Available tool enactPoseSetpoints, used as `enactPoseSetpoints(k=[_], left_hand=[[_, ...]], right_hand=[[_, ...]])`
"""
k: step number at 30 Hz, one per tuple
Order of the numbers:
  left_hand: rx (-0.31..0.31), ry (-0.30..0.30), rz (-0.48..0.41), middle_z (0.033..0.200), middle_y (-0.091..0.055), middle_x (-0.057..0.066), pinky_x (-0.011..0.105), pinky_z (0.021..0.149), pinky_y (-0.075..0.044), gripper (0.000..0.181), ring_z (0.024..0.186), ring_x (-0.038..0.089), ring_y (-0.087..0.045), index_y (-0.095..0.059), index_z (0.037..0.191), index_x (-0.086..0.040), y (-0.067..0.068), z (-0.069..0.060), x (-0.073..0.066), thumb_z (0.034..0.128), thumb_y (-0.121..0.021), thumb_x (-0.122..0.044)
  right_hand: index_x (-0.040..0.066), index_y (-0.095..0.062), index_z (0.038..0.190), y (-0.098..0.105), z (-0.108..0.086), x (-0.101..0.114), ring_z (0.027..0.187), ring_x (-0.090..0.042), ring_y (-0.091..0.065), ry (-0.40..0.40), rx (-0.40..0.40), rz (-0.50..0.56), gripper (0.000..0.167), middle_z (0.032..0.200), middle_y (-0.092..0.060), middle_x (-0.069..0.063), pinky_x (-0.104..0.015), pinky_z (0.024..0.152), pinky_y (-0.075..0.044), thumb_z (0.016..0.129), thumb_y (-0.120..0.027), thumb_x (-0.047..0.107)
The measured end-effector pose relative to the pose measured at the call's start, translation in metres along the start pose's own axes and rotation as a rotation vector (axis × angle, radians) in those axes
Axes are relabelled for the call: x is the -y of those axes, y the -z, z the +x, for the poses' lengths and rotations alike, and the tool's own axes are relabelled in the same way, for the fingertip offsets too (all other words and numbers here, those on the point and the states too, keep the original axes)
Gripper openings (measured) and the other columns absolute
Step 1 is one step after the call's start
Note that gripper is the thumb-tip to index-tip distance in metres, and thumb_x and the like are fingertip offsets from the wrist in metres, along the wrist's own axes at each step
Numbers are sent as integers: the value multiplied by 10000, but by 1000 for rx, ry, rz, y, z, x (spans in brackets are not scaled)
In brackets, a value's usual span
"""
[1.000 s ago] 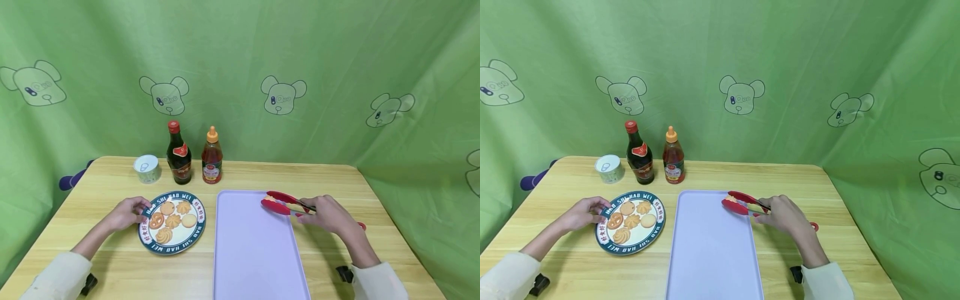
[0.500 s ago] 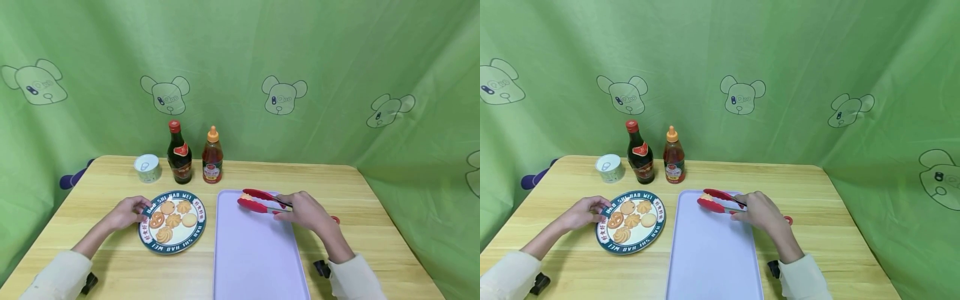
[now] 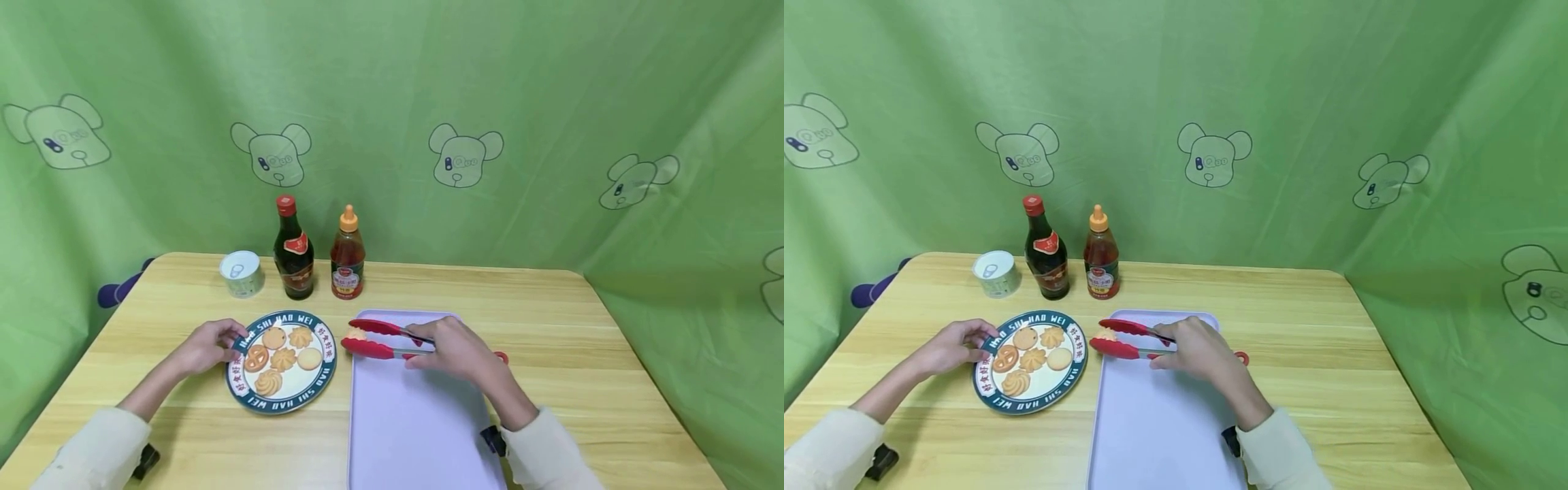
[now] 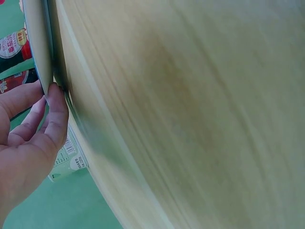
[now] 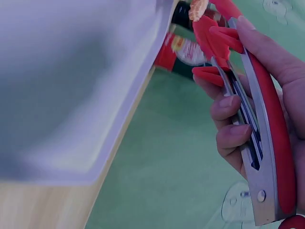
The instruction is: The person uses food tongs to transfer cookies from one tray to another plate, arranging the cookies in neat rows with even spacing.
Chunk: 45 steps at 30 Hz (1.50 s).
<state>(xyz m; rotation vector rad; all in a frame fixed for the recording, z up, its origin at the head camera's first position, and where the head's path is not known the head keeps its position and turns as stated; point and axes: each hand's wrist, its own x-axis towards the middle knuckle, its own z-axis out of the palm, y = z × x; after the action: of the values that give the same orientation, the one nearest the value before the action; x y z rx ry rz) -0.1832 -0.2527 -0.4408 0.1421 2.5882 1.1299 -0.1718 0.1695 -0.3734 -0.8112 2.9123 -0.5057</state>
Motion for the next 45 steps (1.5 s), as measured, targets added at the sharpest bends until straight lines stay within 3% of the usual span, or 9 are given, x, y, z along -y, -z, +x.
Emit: enactPoseSetpoints(k=[6,14,20,27,34,41,45], left_hand=[[4,-1,-1,1032,-603,151,410,853,-517,365,959,252,-567,-565,1138,34,0,0,0,783,-652,20],[3,1,1,1037,-603,155,406,855,-519,364,966,257,-568,-566,1137,34,0,0,1,784,-652,24],[1,-3,-5,1037,-602,158,405,852,-519,369,967,257,-568,-564,1136,38,0,0,1,779,-654,29],[2,-15,-11,1030,-604,156,406,849,-521,369,958,251,-569,-562,1136,42,0,1,2,778,-654,32],[-3,4,2,1015,-608,122,386,840,-521,356,942,227,-564,-572,1131,18,-1,1,3,784,-647,32],[0,-15,1,1021,-603,155,402,832,-524,366,944,247,-566,-565,1131,39,0,1,2,778,-657,32],[2,-10,-2,1024,-603,150,395,830,-525,367,945,241,-566,-565,1135,36,0,1,1,779,-657,32]], right_hand=[[130,-671,1190,-13,6,17,806,-140,-626,-25,33,17,561,1103,-709,-63,-209,601,-433,703,-812,371],[117,-668,1193,-27,16,39,706,-89,-528,48,74,9,553,1109,-707,-67,-202,580,-400,724,-796,381],[124,-673,1186,-35,19,51,632,-61,-464,89,108,10,541,1012,-730,-22,-181,526,-351,722,-800,371],[163,-666,1201,-42,22,63,618,-52,-451,87,158,8,526,926,-727,11,-177,505,-329,739,-785,383],[157,-662,1205,-47,24,70,619,-46,-451,105,156,-19,541,905,-720,25,-172,511,-339,734,-786,393],[156,-644,1231,-48,24,72,604,-54,-407,94,175,-20,569,832,-669,46,-181,496,-301,733,-790,389],[165,-640,1237,-44,22,69,644,-61,-437,88,173,-13,589,902,-688,33,-185,531,-334,722,-795,405]])
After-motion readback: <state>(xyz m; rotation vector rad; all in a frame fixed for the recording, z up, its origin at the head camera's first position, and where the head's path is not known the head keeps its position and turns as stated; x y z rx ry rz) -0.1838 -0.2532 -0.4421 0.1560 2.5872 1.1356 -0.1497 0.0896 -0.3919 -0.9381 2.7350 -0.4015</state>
